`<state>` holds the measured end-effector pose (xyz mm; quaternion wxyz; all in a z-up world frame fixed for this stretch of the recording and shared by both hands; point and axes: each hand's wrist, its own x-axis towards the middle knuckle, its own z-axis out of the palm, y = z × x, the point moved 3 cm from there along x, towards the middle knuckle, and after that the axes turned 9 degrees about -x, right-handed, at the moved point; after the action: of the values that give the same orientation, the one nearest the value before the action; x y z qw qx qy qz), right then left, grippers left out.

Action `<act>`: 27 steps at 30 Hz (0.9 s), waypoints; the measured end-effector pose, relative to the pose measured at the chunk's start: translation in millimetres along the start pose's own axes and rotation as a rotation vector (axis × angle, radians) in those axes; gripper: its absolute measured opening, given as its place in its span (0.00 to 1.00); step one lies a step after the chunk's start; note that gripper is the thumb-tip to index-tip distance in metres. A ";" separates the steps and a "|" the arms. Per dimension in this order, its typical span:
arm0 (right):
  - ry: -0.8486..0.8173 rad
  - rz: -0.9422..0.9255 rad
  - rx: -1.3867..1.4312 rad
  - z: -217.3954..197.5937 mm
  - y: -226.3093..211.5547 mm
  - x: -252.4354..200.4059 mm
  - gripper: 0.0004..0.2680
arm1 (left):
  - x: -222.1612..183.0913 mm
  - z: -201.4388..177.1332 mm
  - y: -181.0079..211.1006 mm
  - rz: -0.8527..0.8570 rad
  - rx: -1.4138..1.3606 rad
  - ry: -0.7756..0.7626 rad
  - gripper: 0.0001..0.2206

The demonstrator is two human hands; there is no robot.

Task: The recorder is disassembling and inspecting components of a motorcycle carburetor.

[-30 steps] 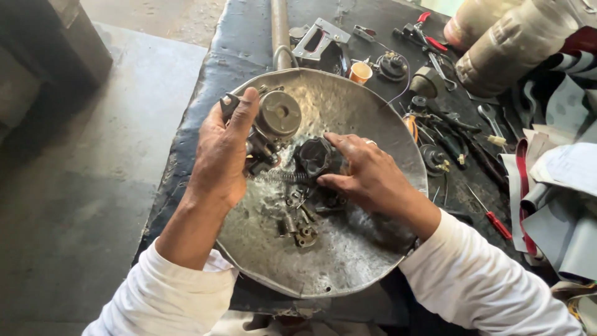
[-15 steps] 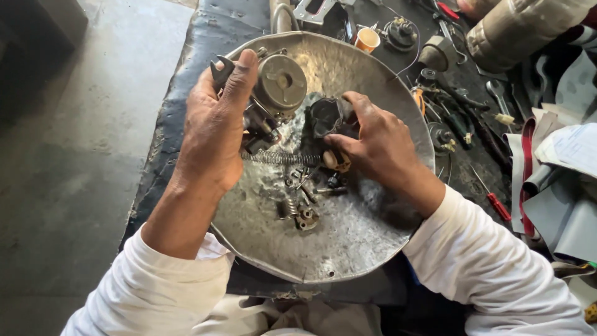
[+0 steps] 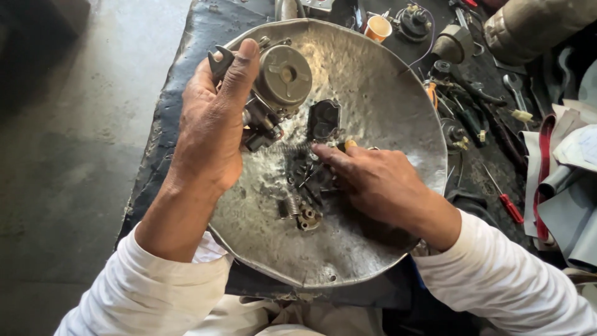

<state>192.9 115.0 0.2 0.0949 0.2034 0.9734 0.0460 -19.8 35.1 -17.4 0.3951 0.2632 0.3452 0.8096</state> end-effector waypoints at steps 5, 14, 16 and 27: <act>-0.064 -0.006 0.010 6.7 -1.1 -10.0 0.25 | -1.2 1.8 0.2 -0.020 -0.012 -0.005 0.26; 0.153 0.018 0.184 1.6 15.3 -32.4 0.12 | -0.1 1.9 -2.2 -0.029 -0.032 0.016 0.23; 0.195 0.064 0.196 -5.9 20.5 -42.3 0.11 | -0.5 7.1 2.2 -0.039 -0.056 0.019 0.23; 0.357 0.721 0.407 -25.3 45.7 -115.3 0.10 | -4.7 15.6 3.1 -0.170 -0.141 0.060 0.18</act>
<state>309.1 108.7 50.0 -0.1386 0.5330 0.8306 -0.0819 -7.7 35.3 -6.0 0.4693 0.1800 0.3200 0.8031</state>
